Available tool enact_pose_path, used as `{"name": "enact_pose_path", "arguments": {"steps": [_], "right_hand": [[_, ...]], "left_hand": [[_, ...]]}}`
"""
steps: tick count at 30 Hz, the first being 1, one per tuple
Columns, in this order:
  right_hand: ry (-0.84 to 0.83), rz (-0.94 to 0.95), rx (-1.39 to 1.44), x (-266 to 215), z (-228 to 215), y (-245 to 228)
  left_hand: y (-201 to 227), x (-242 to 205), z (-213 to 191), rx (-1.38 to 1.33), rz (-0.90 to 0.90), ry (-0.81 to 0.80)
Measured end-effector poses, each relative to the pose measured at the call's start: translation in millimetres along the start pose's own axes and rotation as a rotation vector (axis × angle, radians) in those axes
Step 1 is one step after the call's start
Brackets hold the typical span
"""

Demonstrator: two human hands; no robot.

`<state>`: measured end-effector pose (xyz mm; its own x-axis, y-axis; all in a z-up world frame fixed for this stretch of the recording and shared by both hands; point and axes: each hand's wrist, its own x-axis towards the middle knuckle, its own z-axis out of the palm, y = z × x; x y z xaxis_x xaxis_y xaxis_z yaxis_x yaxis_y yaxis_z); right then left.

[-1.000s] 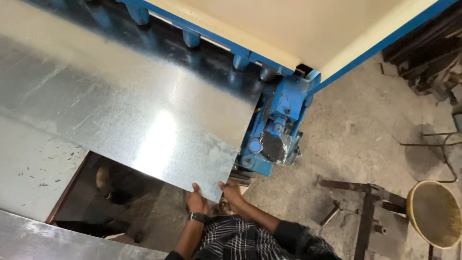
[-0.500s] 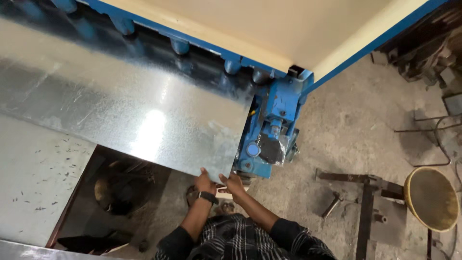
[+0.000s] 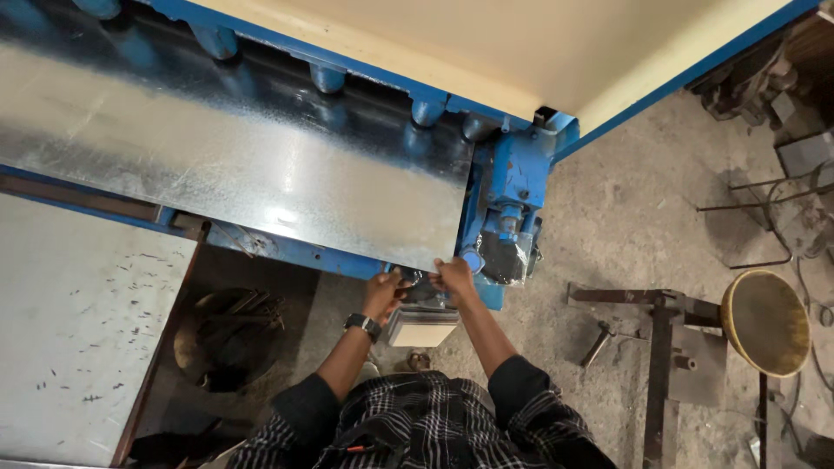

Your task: The person repeatedly picks up large rectangular metal sheets from a stack and feeds them into a blue industrial rolling machine. They guide the sheets through the rollers to bend the edges and then remove the processed sheets to place them back on the stack.

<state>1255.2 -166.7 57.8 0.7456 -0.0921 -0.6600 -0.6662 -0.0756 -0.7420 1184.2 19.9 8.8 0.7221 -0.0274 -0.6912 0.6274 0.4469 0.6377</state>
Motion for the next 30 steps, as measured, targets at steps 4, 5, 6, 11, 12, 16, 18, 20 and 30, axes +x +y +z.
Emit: {"name": "enact_pose_path", "arguments": {"steps": [4, 5, 6, 11, 12, 16, 18, 20, 30], "right_hand": [[0.036, 0.113, 0.05, 3.0, 6.7, -2.1], [0.041, 0.102, 0.052, 3.4, 7.3, -1.8], [0.045, 0.091, 0.054, 3.9, 7.0, -1.5], [-0.148, 0.046, 0.086, 5.3, -7.7, -6.7], [-0.216, 0.033, 0.116, 4.3, -11.7, -6.1], [-0.212, 0.052, -0.194, 21.3, -15.9, -14.8], [-0.279, -0.011, -0.409, 30.1, -26.8, -23.0], [-0.365, -0.018, -0.347, 33.2, -29.2, -20.9], [-0.179, -0.102, -0.377, 27.8, -11.7, -5.2]], "left_hand": [[5.5, -21.2, -23.2, 0.175, 0.388, 0.087], [9.4, -26.9, -24.1, 0.195, 0.501, 0.097], [15.3, -32.8, -24.2, 0.311, 0.578, 0.14], [66.5, -54.5, 0.6, 0.753, 0.917, 0.284], [78.9, -57.1, 6.8, 0.823, 0.957, 0.284], [112.4, -65.3, 30.8, 1.163, 1.049, 0.294], [118.8, -62.8, 41.8, 1.381, 0.996, 0.284], [118.0, -56.0, 44.9, 1.6, 0.848, 0.261], [116.5, -53.6, 36.1, 1.608, 0.906, 0.295]]}}
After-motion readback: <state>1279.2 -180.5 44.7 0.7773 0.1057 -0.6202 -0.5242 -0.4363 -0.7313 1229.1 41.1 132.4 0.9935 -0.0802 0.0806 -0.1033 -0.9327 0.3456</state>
